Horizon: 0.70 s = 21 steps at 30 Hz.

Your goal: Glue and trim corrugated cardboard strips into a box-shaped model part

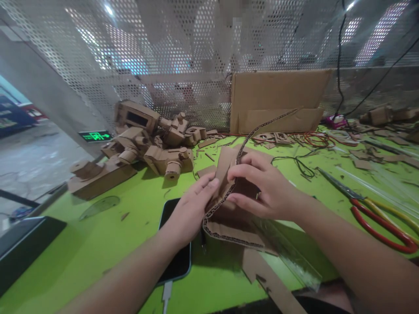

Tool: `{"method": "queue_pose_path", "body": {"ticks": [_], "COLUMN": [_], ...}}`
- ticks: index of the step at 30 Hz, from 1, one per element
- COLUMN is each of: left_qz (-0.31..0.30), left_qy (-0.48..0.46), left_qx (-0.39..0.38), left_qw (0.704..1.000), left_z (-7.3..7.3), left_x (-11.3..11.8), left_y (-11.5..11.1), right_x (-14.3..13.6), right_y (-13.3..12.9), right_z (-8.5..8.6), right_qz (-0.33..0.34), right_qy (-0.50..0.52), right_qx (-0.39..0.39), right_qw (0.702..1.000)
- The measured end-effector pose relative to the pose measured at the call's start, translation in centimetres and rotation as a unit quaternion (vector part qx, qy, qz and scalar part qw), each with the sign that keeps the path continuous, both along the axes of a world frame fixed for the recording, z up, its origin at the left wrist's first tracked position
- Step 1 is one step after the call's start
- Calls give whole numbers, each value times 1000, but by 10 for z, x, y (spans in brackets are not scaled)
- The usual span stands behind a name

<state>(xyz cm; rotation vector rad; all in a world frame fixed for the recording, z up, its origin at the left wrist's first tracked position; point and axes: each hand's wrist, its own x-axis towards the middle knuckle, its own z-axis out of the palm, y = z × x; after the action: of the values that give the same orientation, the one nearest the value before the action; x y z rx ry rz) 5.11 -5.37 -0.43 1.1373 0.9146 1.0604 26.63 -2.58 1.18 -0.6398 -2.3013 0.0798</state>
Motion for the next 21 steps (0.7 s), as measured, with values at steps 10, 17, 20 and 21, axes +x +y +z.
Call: {"method": "queue_pose_path", "body": {"ticks": [10, 17, 20, 21], "left_qz": [24, 46, 44, 45], "left_qy": [-39, -11, -7, -2], "left_qx": [-38, -13, -1, 3], "left_qw": [998, 999, 999, 999], "left_z": [-9, -2, -1, -2], "left_x": [-3, 1, 2, 2], "left_y": [7, 3, 2, 2], "right_x": [0, 0, 1, 1], "right_y": [-2, -3, -4, -5], "right_z": [2, 1, 2, 2], "right_qz": [19, 33, 44, 46], "right_qy": [-7, -5, -5, -5], "right_qx": [25, 17, 7, 2], "right_qw": [999, 999, 999, 999]}}
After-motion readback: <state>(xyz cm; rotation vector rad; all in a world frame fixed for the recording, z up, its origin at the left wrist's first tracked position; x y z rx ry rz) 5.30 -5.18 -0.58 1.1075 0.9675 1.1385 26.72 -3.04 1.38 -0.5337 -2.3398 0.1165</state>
